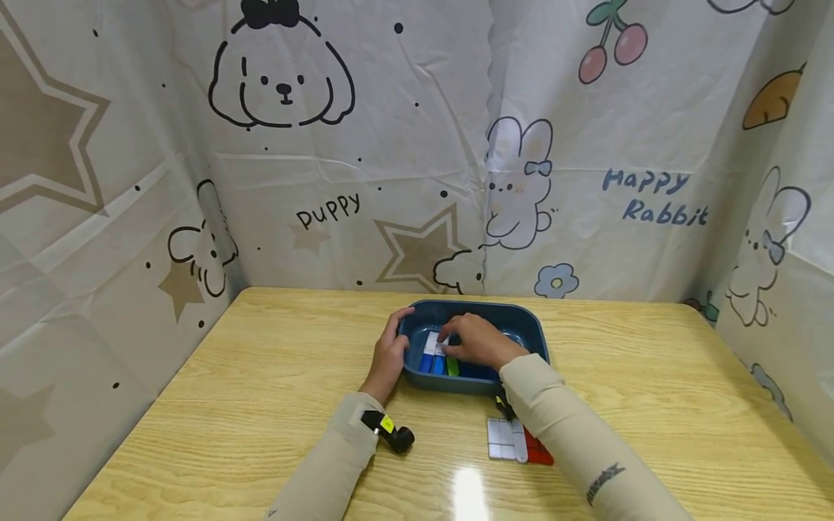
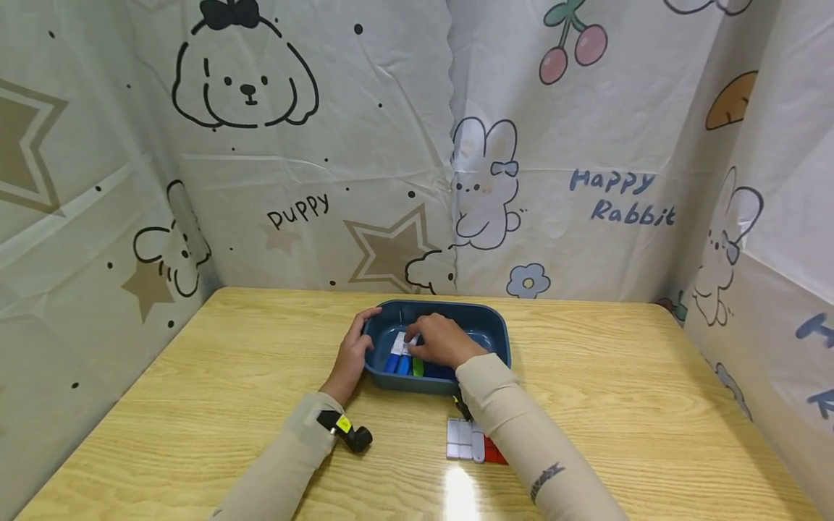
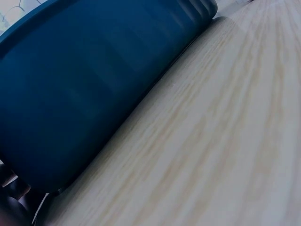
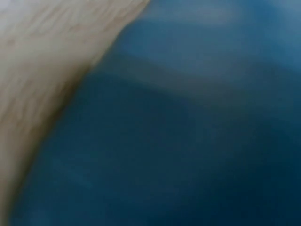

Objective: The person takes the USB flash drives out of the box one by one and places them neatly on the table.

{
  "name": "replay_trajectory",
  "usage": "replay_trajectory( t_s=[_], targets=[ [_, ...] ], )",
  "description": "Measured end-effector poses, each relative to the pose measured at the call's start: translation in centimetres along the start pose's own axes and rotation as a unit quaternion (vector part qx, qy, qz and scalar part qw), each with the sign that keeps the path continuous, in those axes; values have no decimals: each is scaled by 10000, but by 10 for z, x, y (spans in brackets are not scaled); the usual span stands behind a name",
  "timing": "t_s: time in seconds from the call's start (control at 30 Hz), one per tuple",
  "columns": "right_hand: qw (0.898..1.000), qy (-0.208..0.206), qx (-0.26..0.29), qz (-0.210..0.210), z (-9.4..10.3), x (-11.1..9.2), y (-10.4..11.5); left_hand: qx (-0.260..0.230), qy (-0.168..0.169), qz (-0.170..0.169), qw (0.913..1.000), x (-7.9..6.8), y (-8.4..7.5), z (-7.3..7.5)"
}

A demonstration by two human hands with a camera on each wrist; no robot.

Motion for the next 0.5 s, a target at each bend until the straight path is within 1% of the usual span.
replay_trajectory(
  t_s=[0.23, 0.37, 0.5],
  targets=[
    [9998, 107, -159, -32, 0, 0, 2, -7, -21, 12, 10000, -1, 0, 0],
    [9995, 140, -249, -155, -2, 0, 1, -27, -33, 1, 10000, -1, 0, 0],
    [9992, 153, -238, -273, -2, 0, 1, -2, -10, 72, 10000, 1, 1, 0]
  ],
)
Point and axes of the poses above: each hand's wrist, its own x-axis towards the middle knuckle, its own z-axis out of the back of the hand, y = z × x, the point moved 2 cm from there along x, towards the middle knuckle, and after that the axes turned 4 degrees about -x, right-handed, at the moved point
